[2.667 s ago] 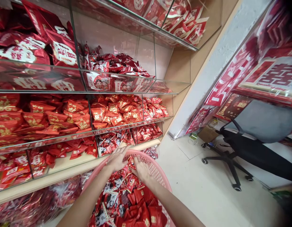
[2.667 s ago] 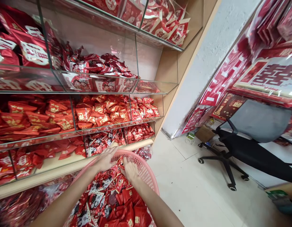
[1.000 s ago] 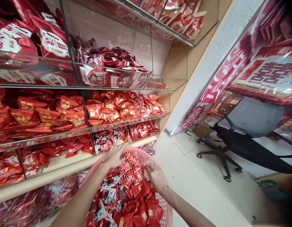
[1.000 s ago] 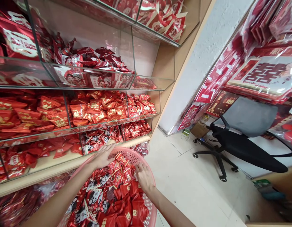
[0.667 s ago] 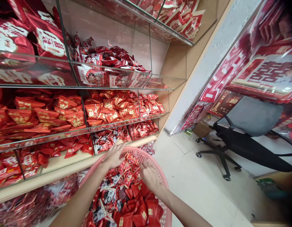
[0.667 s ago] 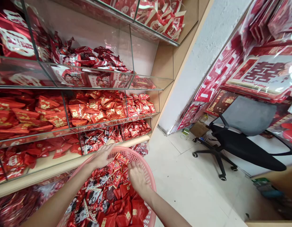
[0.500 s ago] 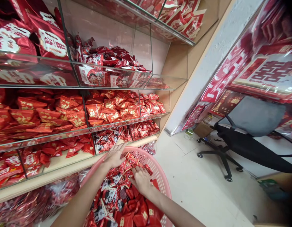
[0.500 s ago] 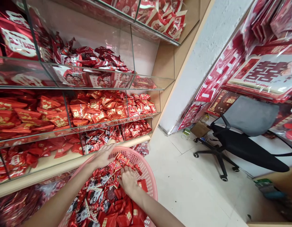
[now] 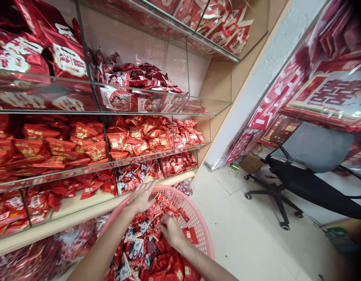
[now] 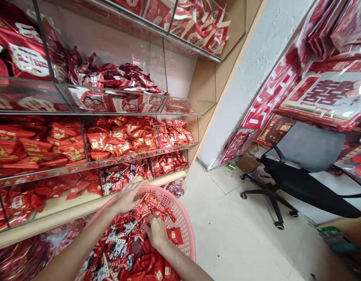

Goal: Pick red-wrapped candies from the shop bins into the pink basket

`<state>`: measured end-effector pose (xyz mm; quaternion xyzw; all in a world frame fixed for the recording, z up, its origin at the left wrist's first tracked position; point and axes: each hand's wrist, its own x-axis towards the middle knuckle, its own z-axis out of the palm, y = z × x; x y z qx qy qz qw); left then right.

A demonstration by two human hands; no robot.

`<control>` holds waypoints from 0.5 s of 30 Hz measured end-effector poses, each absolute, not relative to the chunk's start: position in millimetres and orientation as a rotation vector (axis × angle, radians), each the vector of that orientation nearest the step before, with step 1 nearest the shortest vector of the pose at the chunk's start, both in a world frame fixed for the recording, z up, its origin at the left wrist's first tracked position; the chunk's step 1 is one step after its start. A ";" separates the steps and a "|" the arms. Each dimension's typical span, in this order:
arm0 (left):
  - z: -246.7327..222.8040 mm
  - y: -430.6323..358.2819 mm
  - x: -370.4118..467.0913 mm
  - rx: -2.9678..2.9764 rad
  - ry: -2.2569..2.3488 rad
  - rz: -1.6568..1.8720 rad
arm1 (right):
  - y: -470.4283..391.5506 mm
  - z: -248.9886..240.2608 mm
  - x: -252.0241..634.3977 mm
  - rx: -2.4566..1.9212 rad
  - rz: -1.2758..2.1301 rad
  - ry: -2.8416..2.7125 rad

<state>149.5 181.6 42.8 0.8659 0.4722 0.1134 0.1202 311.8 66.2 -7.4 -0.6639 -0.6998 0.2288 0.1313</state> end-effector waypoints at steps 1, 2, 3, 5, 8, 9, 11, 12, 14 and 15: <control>43.7 181.4 149.6 2.521 1.387 0.317 | 65.2 -7.0 311.4 -1.918 0.658 -2.057; 44.8 181.0 149.7 2.512 1.394 0.299 | 65.1 -5.1 311.4 -1.910 0.650 -2.094; 45.8 180.7 149.9 2.504 1.398 0.278 | 66.0 -1.1 312.1 -1.906 0.637 -2.133; 47.6 179.9 150.0 2.493 1.402 0.242 | 72.5 15.0 316.8 -1.897 0.594 -2.195; 48.3 179.4 149.9 2.480 1.415 0.223 | 95.3 63.0 334.2 -1.810 0.484 -2.181; 48.1 179.5 149.8 2.476 1.422 0.222 | 106.1 84.4 342.9 -1.743 0.433 -2.162; 47.5 180.0 149.5 2.467 1.427 0.216 | 131.4 130.6 364.3 -1.653 0.298 -2.043; 47.5 180.3 149.4 2.462 1.428 0.210 | 145.5 153.2 376.6 -1.602 0.207 -1.985; 48.1 180.7 149.1 2.454 1.424 0.207 | 176.0 192.4 402.6 -1.535 0.018 -1.891; 48.7 180.7 149.0 2.449 1.422 0.208 | 191.7 207.6 415.5 -1.544 -0.070 -1.850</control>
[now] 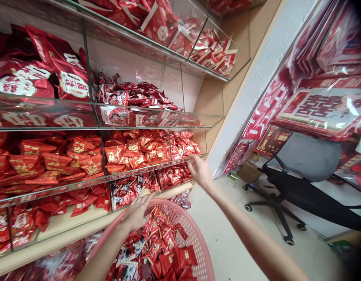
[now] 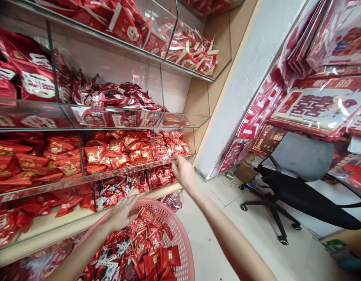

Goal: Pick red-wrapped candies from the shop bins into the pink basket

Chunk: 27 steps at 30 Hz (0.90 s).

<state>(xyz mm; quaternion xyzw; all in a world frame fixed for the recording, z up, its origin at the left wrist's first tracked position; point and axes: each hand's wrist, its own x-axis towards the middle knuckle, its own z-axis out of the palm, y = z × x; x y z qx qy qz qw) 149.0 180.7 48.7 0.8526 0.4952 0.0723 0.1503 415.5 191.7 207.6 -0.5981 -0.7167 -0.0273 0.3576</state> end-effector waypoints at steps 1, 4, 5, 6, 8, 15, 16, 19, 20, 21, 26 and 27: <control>49.5 180.6 149.0 2.442 1.423 0.207 | 207.2 219.4 427.5 -1.570 -0.145 -1.816; 51.4 179.7 148.6 2.426 1.431 0.197 | 248.2 236.6 454.1 -1.789 -0.281 -1.746; 51.4 179.5 148.4 2.424 1.432 0.191 | 258.8 238.0 458.9 -1.893 -0.276 -1.741; 50.9 179.4 148.1 2.424 1.433 0.188 | 267.8 238.5 461.5 -1.999 -0.258 -1.741; 48.7 179.7 147.4 2.425 1.430 0.189 | 280.8 238.6 461.8 -2.175 -0.216 -1.745; 43.7 182.2 146.6 2.406 1.424 0.213 | 301.8 243.3 455.9 -2.376 -0.093 -1.691; 44.6 181.9 146.8 2.398 1.426 0.211 | 303.5 243.1 457.0 -2.373 -0.086 -1.690; 48.6 180.1 147.5 2.383 1.431 0.209 | 306.4 240.8 461.0 -2.357 -0.064 -1.692; 50.0 179.5 147.8 2.382 1.431 0.209 | 306.7 239.9 462.2 -2.349 -0.057 -1.696; 51.3 178.9 148.1 2.382 1.432 0.208 | 306.7 239.0 463.2 -2.341 -0.054 -1.700; 54.6 178.3 149.6 2.375 1.444 0.186 | 305.3 236.3 468.0 -2.293 -0.059 -1.727; 54.7 178.5 149.8 2.375 1.445 0.184 | 305.0 236.2 469.0 -2.282 -0.061 -1.738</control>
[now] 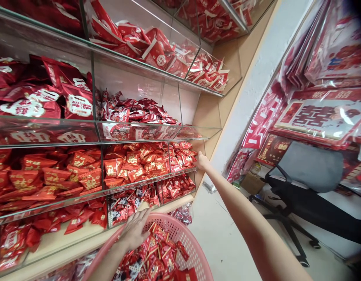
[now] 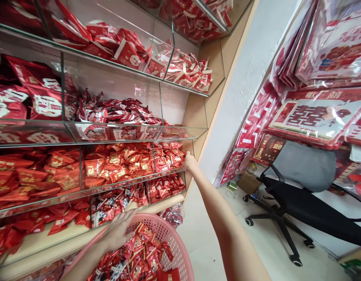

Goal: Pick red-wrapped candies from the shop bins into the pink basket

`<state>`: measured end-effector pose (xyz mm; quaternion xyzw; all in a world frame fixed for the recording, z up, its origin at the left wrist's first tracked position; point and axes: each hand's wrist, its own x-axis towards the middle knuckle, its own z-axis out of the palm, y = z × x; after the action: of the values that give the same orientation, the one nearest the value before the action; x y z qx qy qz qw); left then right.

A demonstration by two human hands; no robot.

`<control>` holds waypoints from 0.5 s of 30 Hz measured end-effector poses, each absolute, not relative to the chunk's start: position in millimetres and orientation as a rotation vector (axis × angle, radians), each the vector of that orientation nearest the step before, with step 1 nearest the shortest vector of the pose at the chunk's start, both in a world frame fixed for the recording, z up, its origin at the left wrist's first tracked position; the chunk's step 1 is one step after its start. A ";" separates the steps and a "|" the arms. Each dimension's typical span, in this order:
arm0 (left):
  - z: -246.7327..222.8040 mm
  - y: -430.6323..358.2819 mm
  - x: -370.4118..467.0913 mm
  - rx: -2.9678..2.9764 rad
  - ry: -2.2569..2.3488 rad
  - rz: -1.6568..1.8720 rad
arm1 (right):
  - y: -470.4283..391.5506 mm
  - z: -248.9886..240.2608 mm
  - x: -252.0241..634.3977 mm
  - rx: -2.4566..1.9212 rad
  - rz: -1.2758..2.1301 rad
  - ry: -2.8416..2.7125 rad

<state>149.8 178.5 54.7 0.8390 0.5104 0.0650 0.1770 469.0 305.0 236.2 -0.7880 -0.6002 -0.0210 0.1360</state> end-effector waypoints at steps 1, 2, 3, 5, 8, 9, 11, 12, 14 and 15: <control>54.6 178.8 149.9 2.375 1.444 0.184 | 304.7 236.3 470.2 -2.270 -0.064 -1.751; 54.5 179.0 150.0 2.376 1.444 0.184 | 304.3 236.9 471.2 -2.257 -0.069 -1.765; 54.4 179.2 150.1 2.376 1.445 0.183 | 303.9 237.9 472.1 -2.243 -0.077 -1.781; 53.7 179.2 150.1 2.377 1.446 0.180 | 302.5 241.6 472.8 -2.210 -0.108 -1.814; 51.7 178.8 149.9 2.381 1.448 0.184 | 299.6 250.1 469.8 -2.129 -0.196 -1.892; 50.8 178.7 149.7 2.383 1.449 0.187 | 298.6 253.1 467.5 -2.104 -0.253 -1.953; 48.9 178.7 149.5 2.385 1.455 0.190 | 297.5 258.1 461.6 -2.069 -0.367 -2.094; 48.3 178.8 149.5 2.385 1.457 0.188 | 297.4 259.8 458.3 -2.062 -0.407 -2.157; 48.0 178.9 149.6 2.386 1.456 0.184 | 298.2 261.5 451.6 -2.070 -0.424 -2.229; 48.2 178.8 149.7 2.387 1.454 0.179 | 299.0 261.8 448.6 -2.079 -0.411 -2.248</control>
<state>149.7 178.8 48.2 0.8398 0.5118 0.0631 0.1697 448.6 299.0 261.8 -0.6727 -0.7274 -0.1329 0.0263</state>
